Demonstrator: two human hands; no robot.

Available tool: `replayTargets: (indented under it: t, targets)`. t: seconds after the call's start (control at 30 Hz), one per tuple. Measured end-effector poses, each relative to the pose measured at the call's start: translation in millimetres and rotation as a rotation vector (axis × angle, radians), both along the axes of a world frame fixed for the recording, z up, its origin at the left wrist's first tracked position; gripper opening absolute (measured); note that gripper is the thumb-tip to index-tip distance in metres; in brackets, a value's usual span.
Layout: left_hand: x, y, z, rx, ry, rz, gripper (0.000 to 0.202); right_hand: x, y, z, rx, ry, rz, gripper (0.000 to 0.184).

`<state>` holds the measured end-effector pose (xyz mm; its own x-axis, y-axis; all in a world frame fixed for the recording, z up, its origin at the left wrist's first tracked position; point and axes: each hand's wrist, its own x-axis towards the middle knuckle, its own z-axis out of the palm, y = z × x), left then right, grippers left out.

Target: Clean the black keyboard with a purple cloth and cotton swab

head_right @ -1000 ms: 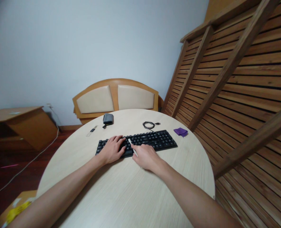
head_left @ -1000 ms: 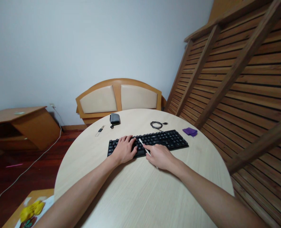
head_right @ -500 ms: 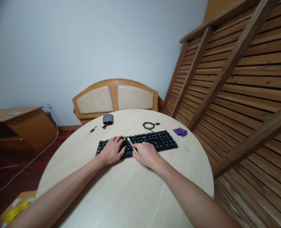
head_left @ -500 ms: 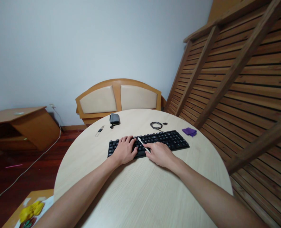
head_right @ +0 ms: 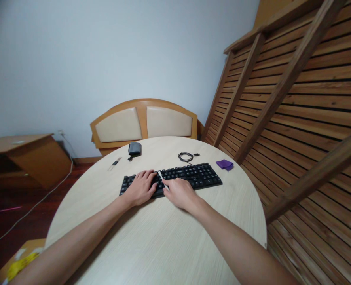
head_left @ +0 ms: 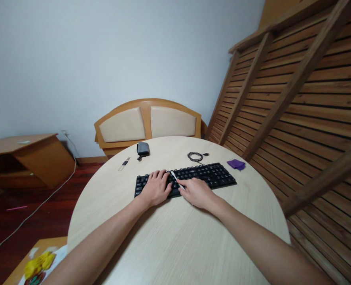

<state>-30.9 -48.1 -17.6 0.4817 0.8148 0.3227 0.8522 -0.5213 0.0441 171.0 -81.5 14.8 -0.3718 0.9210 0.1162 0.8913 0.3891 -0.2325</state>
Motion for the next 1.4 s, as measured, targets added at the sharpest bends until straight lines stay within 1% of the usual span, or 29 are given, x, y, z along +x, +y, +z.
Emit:
replayTargets:
  t: [0.1,0.23,0.4,0.53,0.8,1.03,1.4]
  targets:
    - [0.3,-0.7,0.9,0.001,0.005,0.005,0.045,1.4,0.8,1.0,-0.013,0.040,0.024,0.043]
    - [0.2,-0.6,1.5,-0.016,0.004,0.010,0.044,10.1,1.6,5.7,-0.082,0.113,0.056,0.042]
    - [0.4,0.4,1.2,-0.014,0.000,0.009,0.046,12.9,6.5,0.2,-0.096,0.173,0.067,0.043]
    - [0.3,0.6,0.5,-0.020,-0.003,0.009,0.045,7.5,6.5,-1.8,-0.085,0.148,0.045,0.043]
    - [-0.5,1.1,-0.2,-0.003,0.014,0.004,0.046,16.7,2.9,11.5,-0.068,0.135,-0.008,0.041]
    - [-0.8,1.7,-0.7,-0.011,0.011,0.009,0.046,13.7,5.1,4.7,-0.035,0.035,-0.077,0.042]
    - [0.0,1.4,1.2,-0.014,0.019,0.011,0.047,16.7,3.0,5.4,-0.033,-0.004,-0.078,0.042]
